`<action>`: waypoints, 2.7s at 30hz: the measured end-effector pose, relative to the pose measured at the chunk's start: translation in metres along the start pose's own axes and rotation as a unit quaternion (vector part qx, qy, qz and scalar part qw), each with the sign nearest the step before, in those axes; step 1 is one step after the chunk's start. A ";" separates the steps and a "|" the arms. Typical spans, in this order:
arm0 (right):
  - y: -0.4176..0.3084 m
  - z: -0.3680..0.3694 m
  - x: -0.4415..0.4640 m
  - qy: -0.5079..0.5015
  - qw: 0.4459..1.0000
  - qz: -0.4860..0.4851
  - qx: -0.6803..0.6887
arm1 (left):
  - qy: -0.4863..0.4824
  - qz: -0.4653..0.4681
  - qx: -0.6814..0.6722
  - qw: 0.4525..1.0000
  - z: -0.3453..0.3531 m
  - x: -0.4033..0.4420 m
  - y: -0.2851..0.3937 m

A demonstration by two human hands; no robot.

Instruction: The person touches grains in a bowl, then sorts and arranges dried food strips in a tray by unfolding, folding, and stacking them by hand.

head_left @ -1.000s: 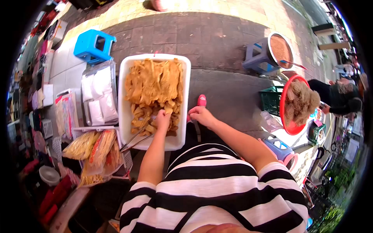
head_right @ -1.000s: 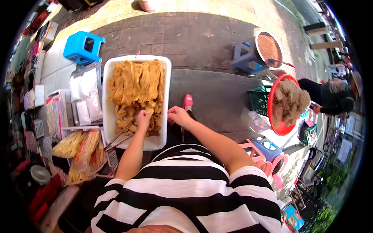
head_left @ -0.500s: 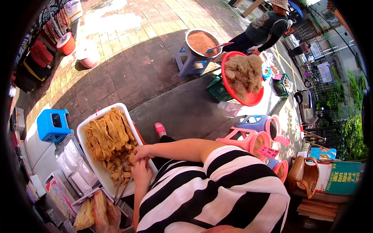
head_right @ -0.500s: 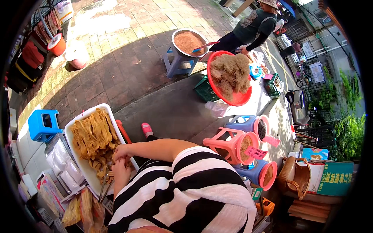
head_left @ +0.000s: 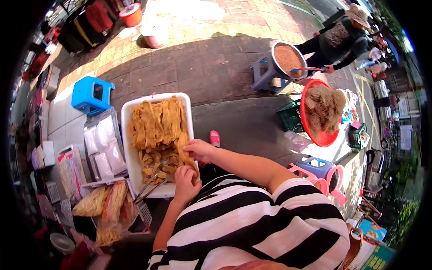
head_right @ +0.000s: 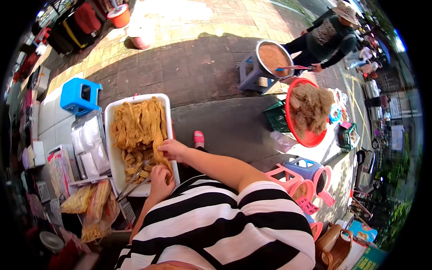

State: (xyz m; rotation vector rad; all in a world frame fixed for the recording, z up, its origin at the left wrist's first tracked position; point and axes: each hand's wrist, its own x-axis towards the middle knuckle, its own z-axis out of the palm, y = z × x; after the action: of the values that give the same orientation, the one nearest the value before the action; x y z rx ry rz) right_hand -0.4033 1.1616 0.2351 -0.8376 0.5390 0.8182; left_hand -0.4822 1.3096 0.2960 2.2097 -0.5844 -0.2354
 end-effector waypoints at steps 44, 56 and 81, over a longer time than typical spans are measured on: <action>-0.029 -0.091 -0.011 0.120 0.955 0.002 -0.271 | 0.084 -0.353 0.242 0.900 -0.034 0.155 -0.172; -0.019 -0.071 -0.013 0.116 0.955 -0.005 -0.272 | 0.114 -0.500 0.110 0.851 0.128 0.043 -0.174; 0.009 -0.073 -0.011 0.096 0.937 -0.006 -0.336 | 0.077 -0.539 0.098 0.833 0.098 0.068 -0.163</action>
State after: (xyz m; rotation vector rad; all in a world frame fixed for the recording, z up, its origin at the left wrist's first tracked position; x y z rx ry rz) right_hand -0.4242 1.1010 0.1970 -1.5614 0.4221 0.9282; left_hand -0.4034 1.3008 0.1104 2.4947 0.8340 -0.5755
